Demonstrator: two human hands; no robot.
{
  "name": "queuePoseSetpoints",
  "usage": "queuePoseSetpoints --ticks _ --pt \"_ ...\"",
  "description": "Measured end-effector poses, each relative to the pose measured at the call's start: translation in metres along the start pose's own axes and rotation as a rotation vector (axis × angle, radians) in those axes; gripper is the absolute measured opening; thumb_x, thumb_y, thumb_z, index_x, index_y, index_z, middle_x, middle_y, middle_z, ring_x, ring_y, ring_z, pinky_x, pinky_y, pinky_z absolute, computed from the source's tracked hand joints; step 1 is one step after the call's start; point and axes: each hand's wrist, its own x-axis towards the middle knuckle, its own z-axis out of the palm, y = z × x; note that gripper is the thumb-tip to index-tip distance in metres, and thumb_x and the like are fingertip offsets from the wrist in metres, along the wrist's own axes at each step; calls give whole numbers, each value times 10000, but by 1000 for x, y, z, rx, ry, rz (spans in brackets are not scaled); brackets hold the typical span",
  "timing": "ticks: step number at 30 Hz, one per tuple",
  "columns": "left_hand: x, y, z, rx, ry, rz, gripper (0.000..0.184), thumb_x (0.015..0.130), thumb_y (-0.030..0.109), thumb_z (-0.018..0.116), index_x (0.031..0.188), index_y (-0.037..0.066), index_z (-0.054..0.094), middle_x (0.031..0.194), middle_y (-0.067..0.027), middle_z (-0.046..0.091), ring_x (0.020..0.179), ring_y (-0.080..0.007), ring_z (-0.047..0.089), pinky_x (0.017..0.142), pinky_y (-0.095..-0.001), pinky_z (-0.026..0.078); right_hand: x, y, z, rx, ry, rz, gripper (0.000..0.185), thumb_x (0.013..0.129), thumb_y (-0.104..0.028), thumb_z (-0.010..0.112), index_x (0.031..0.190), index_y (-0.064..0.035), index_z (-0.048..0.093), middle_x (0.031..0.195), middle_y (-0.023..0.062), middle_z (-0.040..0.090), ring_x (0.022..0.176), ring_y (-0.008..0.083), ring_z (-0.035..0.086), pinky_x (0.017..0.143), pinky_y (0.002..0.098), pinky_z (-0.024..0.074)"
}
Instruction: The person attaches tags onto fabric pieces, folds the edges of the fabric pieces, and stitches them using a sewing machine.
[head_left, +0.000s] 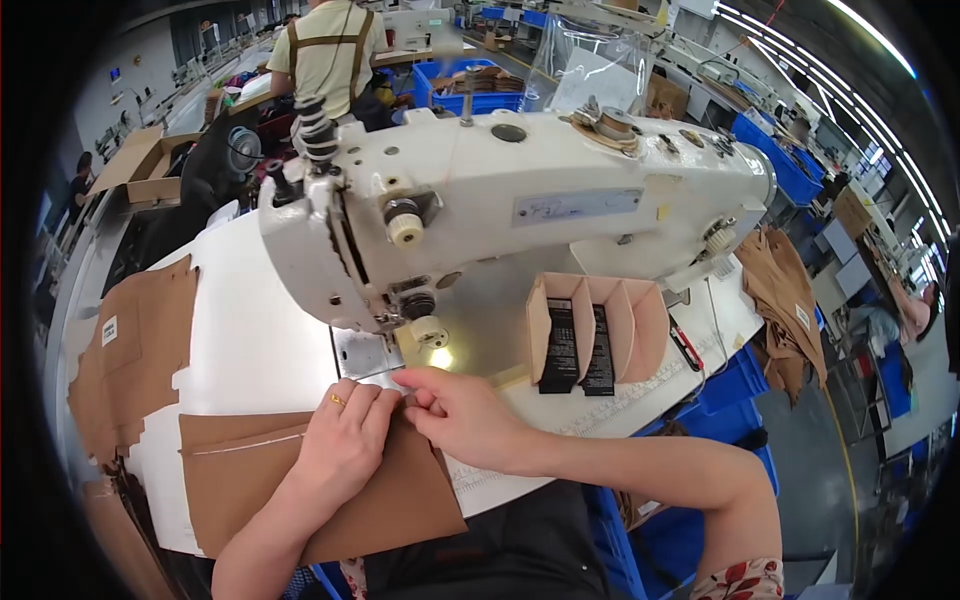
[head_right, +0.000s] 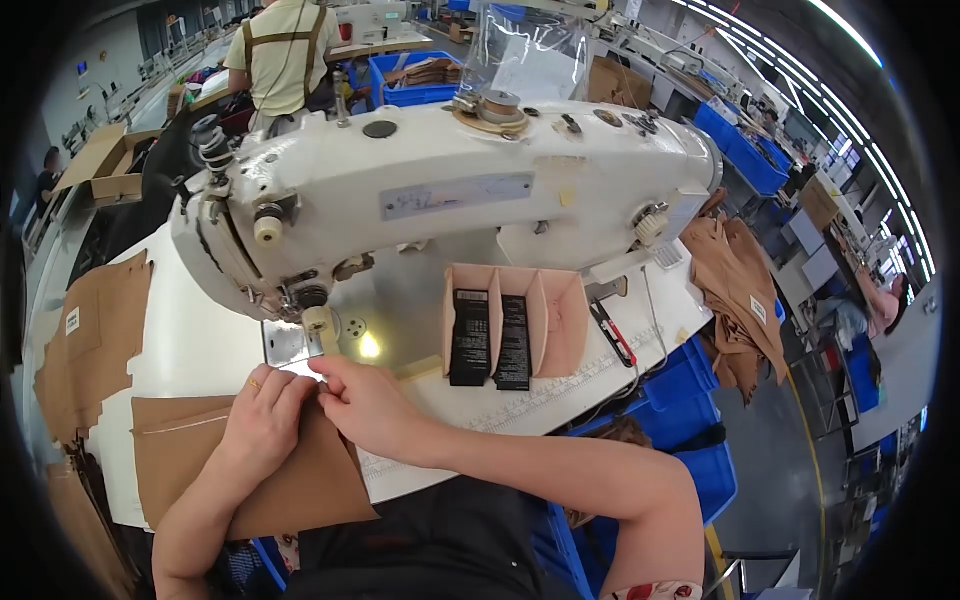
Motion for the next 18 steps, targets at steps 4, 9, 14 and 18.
queuePoseSetpoints --ticks 4,9,14,18 --pt "-1 -3 -1 -194 15 -85 316 778 -18 618 1093 -15 610 987 -152 582 898 -328 564 835 -403 487 -3 6 5 135 19 38 424 976 -56 615 1382 25 527 913 27 663 711 55 580 613 219 476" --pt "-3 -5 0 -483 115 -251 100 902 37 653 998 51 629 866 -113 604 823 -319 606 735 -403 502 -6 -8 -6 185 -38 169 408 979 -96 644 1364 15 562 905 28 674 670 60 593 544 208 472" --pt "-5 -4 -5 -575 125 -314 65 916 73 646 978 57 636 873 -93 621 826 -293 611 759 -396 477 -4 -11 -11 195 -91 187 331 986 -173 646 1255 19 654 821 30 680 638 52 601 510 208 464" --pt "-7 -4 -3 -608 179 -332 87 907 102 679 979 52 670 824 -93 632 787 -281 618 745 -393 492 -1 -9 -13 174 -93 227 323 989 -202 650 1220 23 673 734 30 669 569 52 572 494 207 449"
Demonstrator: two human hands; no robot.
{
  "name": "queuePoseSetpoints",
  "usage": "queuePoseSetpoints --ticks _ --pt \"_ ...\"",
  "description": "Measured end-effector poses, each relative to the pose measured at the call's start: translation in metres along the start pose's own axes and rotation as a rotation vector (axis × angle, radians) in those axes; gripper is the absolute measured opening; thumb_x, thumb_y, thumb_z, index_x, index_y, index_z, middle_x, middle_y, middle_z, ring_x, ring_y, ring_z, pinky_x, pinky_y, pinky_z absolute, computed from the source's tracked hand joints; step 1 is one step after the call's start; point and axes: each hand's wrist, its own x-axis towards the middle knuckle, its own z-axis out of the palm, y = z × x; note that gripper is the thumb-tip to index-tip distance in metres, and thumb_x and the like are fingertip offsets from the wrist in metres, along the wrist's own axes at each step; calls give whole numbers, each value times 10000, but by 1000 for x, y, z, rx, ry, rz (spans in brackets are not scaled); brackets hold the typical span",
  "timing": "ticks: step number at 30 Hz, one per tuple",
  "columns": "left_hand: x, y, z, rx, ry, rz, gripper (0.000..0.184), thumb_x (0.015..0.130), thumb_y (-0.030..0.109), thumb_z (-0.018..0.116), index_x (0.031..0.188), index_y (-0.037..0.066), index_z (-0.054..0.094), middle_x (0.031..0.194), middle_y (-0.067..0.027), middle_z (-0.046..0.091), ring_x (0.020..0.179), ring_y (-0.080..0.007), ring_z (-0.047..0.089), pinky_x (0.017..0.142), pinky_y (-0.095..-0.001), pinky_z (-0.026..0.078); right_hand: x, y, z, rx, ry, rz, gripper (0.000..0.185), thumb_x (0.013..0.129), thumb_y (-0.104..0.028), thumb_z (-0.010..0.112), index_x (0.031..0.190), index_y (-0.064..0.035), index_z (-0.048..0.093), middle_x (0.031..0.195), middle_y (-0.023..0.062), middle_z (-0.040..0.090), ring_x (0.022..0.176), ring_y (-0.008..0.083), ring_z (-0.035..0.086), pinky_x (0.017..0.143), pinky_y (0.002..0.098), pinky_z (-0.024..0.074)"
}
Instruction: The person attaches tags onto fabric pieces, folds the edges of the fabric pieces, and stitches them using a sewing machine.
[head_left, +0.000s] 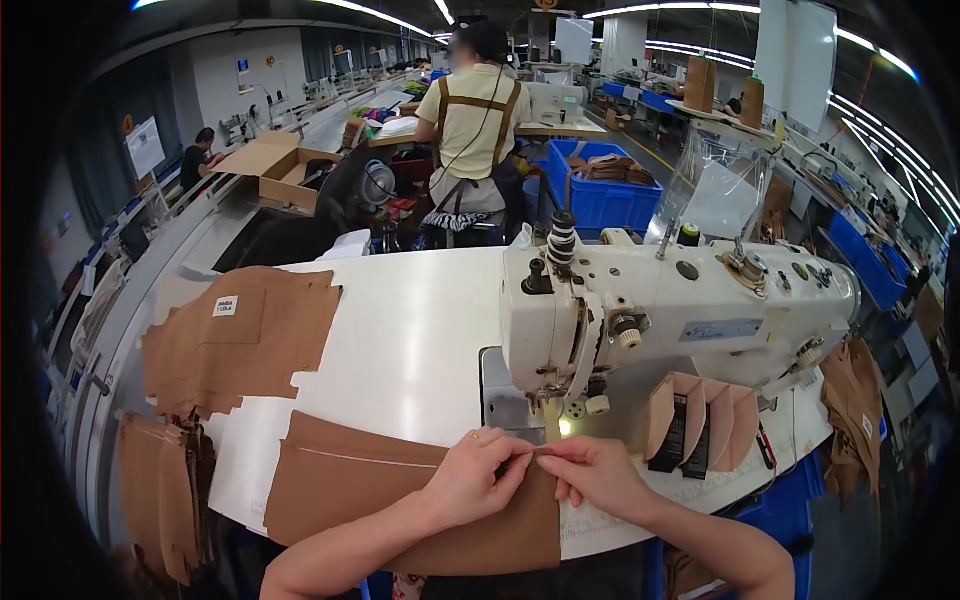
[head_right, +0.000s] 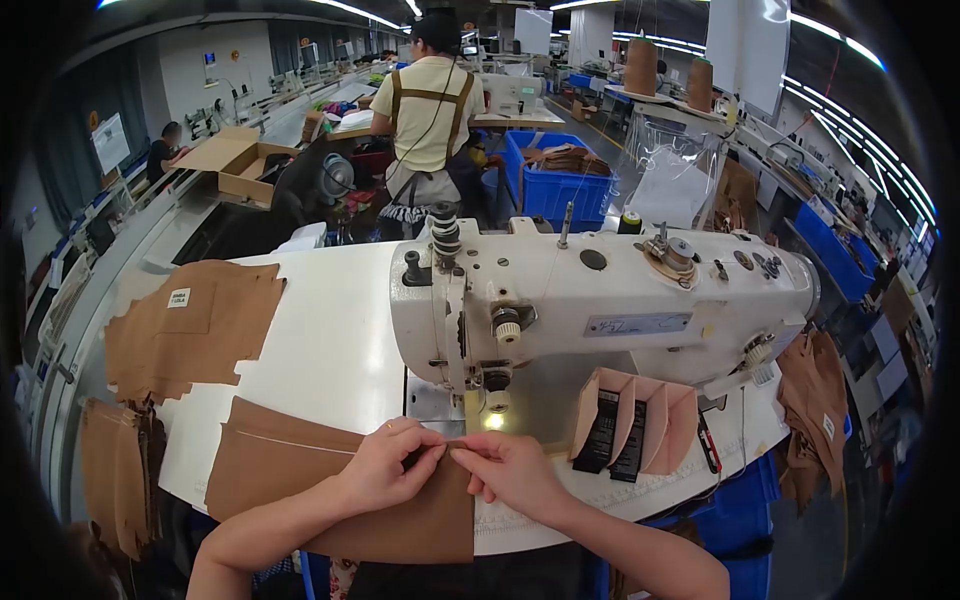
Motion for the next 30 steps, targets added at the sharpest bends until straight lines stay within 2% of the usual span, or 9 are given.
queuePoseSetpoints --ticks 6,12,18,22,24,25,28,30 --pt "-1 0 0 -87 26 -126 95 899 126 716 962 54 718 835 -102 669 769 -270 646 686 -367 543 1 -2 1 -19 26 35 325 988 -229 658 1185 29 690 677 31 658 508 51 540 470 208 430" --pt "-1 -2 2 -49 42 -112 83 901 107 708 958 47 713 833 -106 666 763 -283 643 683 -370 541 0 -5 1 -3 -7 51 298 983 -206 673 1140 46 690 704 44 673 523 51 564 460 200 435" --pt "-1 -12 5 -78 103 -13 78 899 100 705 956 48 700 848 -108 646 791 -293 639 681 -383 536 3 -15 0 -58 -23 100 303 974 -237 688 1070 50 699 689 49 672 518 66 596 444 205 444" --pt "14 -35 -5 86 15 182 104 865 76 731 964 50 708 839 -85 632 778 -273 623 697 -357 531 15 -29 3 -172 -31 195 338 972 -302 669 990 34 709 709 60 685 492 91 606 465 239 475" --pt "22 -46 -9 153 -54 279 123 852 80 733 969 54 702 870 -83 628 803 -285 618 720 -367 532 16 -33 6 -362 11 129 310 947 -318 691 928 -9 711 667 60 664 486 133 611 467 274 483" --pt "23 -44 -9 183 -67 265 133 836 84 734 961 59 695 902 -84 614 844 -288 616 736 -377 536 17 -34 6 -459 29 95 298 934 -327 703 897 -31 712 646 60 654 483 153 614 468 291 487" --pt "24 -29 -2 296 -50 140 124 833 78 724 949 51 689 915 -88 598 864 -296 612 742 -383 541 15 -2 6 -1019 337 -515 256 839 -303 793 924 -73 717 782 66 687 584 183 625 512 308 500" --pt "25 -25 2 295 -38 97 126 825 70 717 944 46 686 925 -97 585 875 -307 608 749 -385 545 16 6 6 -1018 401 -811 262 826 -336 786 938 -110 717 862 21 681 684 191 630 568 308 511"
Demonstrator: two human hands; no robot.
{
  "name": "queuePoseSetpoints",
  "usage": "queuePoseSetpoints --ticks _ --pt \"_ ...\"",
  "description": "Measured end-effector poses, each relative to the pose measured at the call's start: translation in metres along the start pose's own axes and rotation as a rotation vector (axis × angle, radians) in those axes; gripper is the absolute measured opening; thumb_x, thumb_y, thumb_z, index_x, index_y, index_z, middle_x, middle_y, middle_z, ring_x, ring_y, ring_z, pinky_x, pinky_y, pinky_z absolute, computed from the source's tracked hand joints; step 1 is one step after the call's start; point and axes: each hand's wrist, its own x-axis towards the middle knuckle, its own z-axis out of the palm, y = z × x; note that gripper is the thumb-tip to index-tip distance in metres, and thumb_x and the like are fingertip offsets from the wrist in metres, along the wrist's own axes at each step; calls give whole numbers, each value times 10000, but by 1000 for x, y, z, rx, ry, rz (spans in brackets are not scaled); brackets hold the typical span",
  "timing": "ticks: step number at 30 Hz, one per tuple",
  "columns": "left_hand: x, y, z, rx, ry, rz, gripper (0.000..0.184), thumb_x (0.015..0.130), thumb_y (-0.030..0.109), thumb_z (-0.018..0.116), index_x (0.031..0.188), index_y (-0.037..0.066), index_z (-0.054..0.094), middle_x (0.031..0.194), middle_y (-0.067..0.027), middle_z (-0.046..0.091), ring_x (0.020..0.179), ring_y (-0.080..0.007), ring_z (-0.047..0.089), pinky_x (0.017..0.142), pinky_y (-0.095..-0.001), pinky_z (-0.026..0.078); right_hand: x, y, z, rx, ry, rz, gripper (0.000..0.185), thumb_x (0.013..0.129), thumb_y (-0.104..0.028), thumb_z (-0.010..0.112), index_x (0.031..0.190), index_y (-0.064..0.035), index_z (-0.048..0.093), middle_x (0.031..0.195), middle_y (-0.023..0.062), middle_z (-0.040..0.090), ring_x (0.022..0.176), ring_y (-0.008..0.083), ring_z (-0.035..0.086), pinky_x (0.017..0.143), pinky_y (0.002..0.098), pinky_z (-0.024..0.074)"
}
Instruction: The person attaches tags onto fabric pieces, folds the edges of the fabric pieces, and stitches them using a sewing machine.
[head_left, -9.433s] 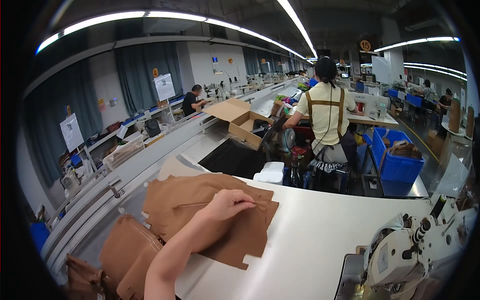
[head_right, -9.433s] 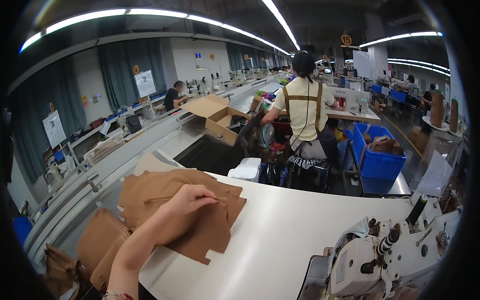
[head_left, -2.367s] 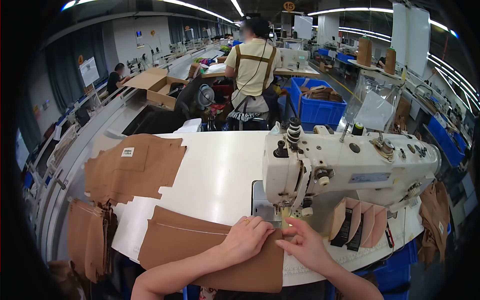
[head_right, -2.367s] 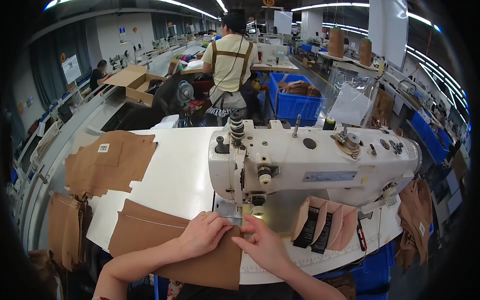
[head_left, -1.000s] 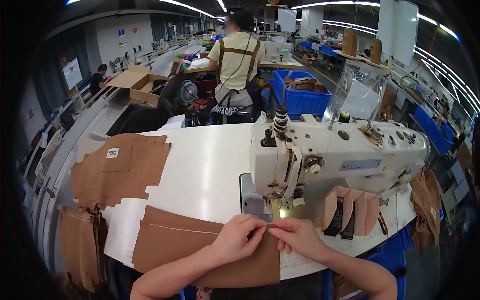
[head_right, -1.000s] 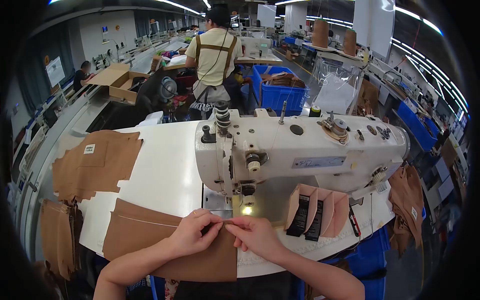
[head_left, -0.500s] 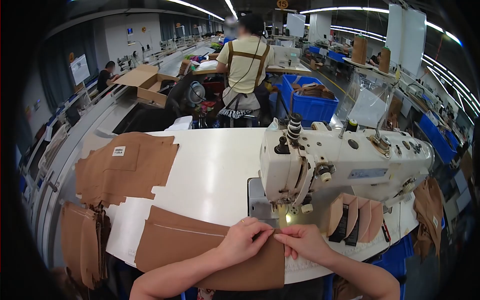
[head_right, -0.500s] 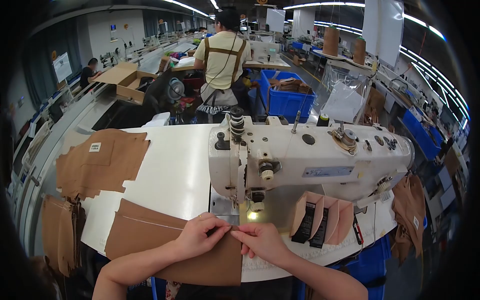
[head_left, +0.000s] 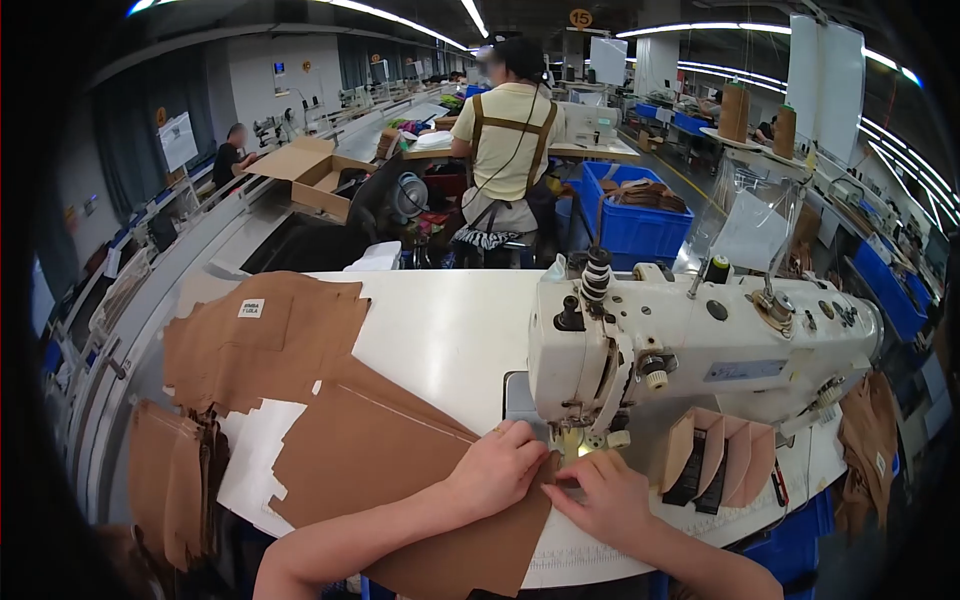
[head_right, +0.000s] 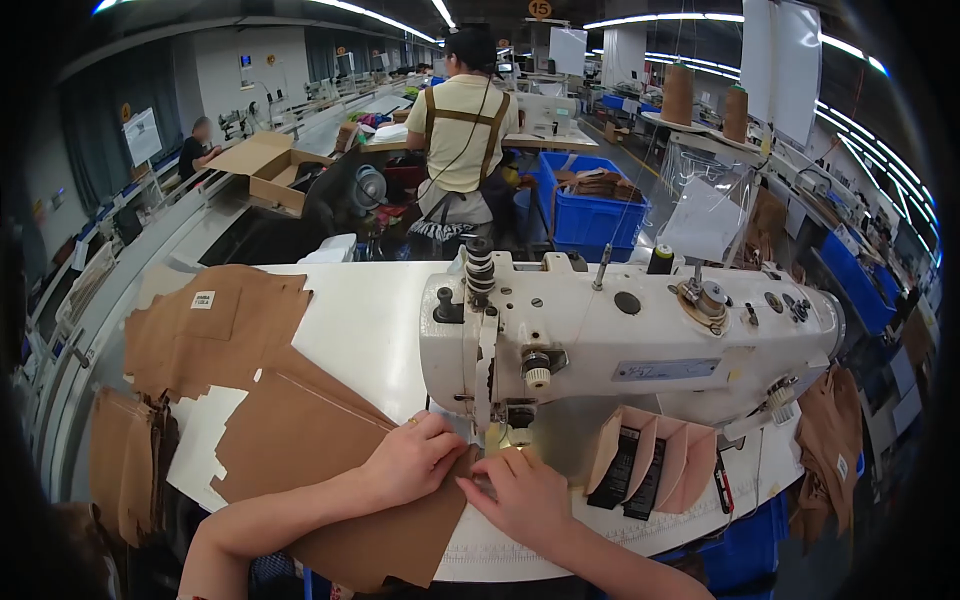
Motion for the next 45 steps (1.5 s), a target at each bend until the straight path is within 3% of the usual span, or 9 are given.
queuePoseSetpoints --ticks 1,4,14,19,22,37,43,45 --pt "1 1 2 2 5 -6 128 823 68 717 945 46 687 928 -99 585 874 -309 608 748 -386 545 -1 2 2 2 94 -108 266 820 -353 782 945 -128 717 902 -2 677 733 194 632 596 308 517" --pt "4 2 6 56 -39 -31 131 815 64 718 942 44 693 919 -104 585 870 -315 610 745 -389 549 -4 14 5 -38 -7 -230 316 803 -361 794 989 -119 713 1079 -19 674 843 184 611 694 322 514" --pt "4 0 7 -118 78 -176 115 856 123 713 945 53 692 924 -115 594 889 -322 610 755 -402 534 -3 13 0 -91 -19 -167 359 797 -376 789 1032 -115 717 1125 -13 677 842 189 583 699 336 486" --pt "6 -4 0 -175 37 -253 94 844 124 722 914 62 714 894 -111 617 864 -315 629 742 -414 538 -3 13 1 -120 -45 -155 351 800 -375 780 1036 -124 713 1118 -11 671 832 197 585 693 339 482" --pt "9 0 -1 -171 37 -302 81 834 127 722 884 64 720 870 -108 630 858 -315 633 745 -418 537 -1 11 -2 -129 -59 -141 360 741 -344 822 1023 -138 734 1162 -32 698 827 177 620 703 330 504" --pt "17 1 6 -126 36 -406 120 834 157 690 849 39 705 829 -123 630 847 -318 635 760 -423 528 4 20 1 -72 -106 -161 333 755 -252 787 1051 -119 714 1184 -6 685 885 173 649 685 322 514" --pt "29 -6 1 -168 -62 -484 167 841 178 673 814 16 703 827 -140 632 839 -330 638 757 -432 527 6 21 3 -90 -112 -134 320 777 -243 779 1062 -114 709 1186 14 693 802 173 685 647 320 525" --pt "30 -7 0 -168 -62 -479 176 845 182 671 812 12 702 828 -142 632 839 -333 638 756 -435 528 5 24 8 -41 -75 -132 300 800 -265 763 1046 -105 704 970 52 669 715 217 654 662 378 505"
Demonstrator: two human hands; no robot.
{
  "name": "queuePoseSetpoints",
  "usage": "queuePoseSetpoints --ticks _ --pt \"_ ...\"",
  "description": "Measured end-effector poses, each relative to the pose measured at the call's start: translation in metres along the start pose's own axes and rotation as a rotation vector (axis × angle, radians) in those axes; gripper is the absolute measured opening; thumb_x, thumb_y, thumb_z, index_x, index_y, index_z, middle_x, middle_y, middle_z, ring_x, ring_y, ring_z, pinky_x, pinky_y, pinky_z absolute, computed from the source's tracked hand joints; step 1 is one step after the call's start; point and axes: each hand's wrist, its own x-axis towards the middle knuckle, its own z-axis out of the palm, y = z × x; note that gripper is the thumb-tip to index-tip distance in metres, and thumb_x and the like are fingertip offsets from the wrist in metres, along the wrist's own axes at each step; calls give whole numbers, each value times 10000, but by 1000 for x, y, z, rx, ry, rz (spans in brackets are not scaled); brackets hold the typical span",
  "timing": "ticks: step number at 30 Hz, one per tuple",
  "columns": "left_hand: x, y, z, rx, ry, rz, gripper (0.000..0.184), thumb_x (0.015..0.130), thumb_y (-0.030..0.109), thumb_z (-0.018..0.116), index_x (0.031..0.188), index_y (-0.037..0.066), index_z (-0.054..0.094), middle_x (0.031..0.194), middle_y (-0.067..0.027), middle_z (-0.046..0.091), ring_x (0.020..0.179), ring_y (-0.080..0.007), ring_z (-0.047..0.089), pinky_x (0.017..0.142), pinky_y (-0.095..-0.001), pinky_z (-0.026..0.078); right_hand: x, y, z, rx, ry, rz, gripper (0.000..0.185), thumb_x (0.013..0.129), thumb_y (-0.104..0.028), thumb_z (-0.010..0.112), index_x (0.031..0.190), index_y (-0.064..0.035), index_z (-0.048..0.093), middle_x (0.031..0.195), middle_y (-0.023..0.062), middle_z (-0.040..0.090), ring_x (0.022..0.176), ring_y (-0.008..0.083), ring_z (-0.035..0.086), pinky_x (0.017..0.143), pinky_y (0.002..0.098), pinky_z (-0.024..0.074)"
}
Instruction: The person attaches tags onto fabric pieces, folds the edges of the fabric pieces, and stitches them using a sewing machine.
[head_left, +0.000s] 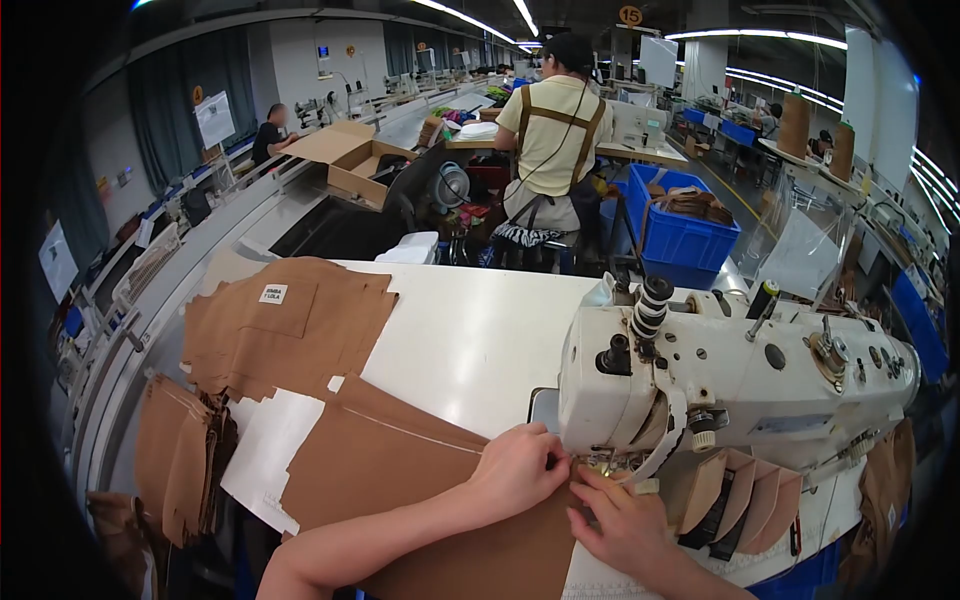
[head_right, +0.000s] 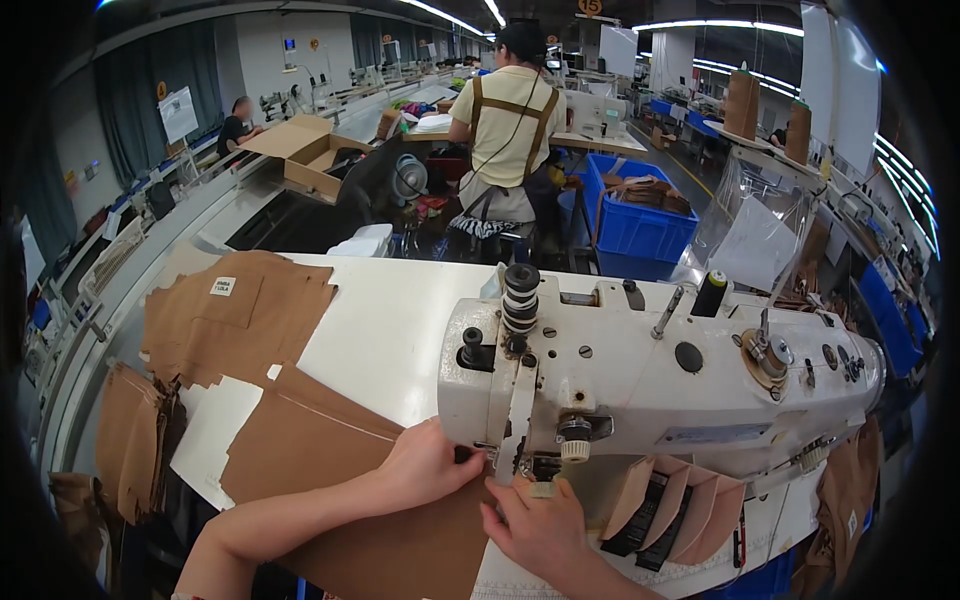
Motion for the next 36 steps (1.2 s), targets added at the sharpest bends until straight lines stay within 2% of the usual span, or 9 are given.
queuePoseSetpoints --ticks 4,7,17,20,23,26,29,33,36 --pt "2 -5 3 26 27 34 180 848 186 675 813 11 699 830 -142 633 836 -334 638 750 -441 528 1 1 3 14 24 -2 299 808 -274 755 1045 -100 699 856 78 650 692 240 642 672 414 495" --pt "0 -5 5 24 70 52 180 850 190 680 812 16 697 827 -139 633 836 -331 639 748 -442 529 2 -4 -5 -41 -39 17 309 791 -221 768 1070 -106 706 1189 34 696 834 184 716 635 323 549" --pt "1 -7 5 91 51 109 147 855 200 692 824 58 710 823 -129 645 823 -319 656 717 -442 542 1 -10 -10 -41 -7 -1 258 830 -216 724 1056 -96 690 1159 39 668 865 244 619 740 374 489" --pt "0 -3 3 37 -23 37 183 880 200 679 987 58 726 900 -139 664 879 -328 657 787 -435 539 -5 -9 -10 -44 17 -16 262 838 -236 726 1062 -101 699 1231 31 660 916 240 611 759 368 492" --pt "-6 -12 11 130 89 177 292 844 196 752 1120 126 689 901 -85 673 841 -296 627 787 -423 494 -11 -10 -16 16 -2 -35 256 855 -264 730 1064 -119 709 1259 18 655 976 237 607 785 366 493" --pt "-26 -1 11 371 317 396 246 877 143 702 1118 100 679 1069 -94 666 1010 -305 610 873 -433 472 -27 -15 -28 148 -39 -47 255 857 -284 744 1064 -138 716 1241 10 661 1025 229 607 813 371 492" --pt "-49 6 0 254 229 605 228 890 128 684 1111 75 668 1186 -102 633 1117 -314 562 913 -449 451 -41 -15 -32 205 -36 -54 253 848 -259 765 1066 -140 715 1192 13 685 1020 202 623 822 360 494" --pt "-80 13 -4 180 46 551 426 873 309 736 1188 35 648 1291 -132 624 1193 -328 554 1000 -454 432 -35 -8 -30 270 81 -119 178 892 -158 735 1053 -91 698 993 45 732 887 189 672 748 329 534" --pt "-91 19 -12 302 -16 562 569 867 416 730 1252 11 626 1327 -155 610 1228 -333 541 1029 -459 422 -38 -17 -39 409 97 20 144 849 -50 727 989 -26 704 1037 112 713 953 321 636 840 401 517"
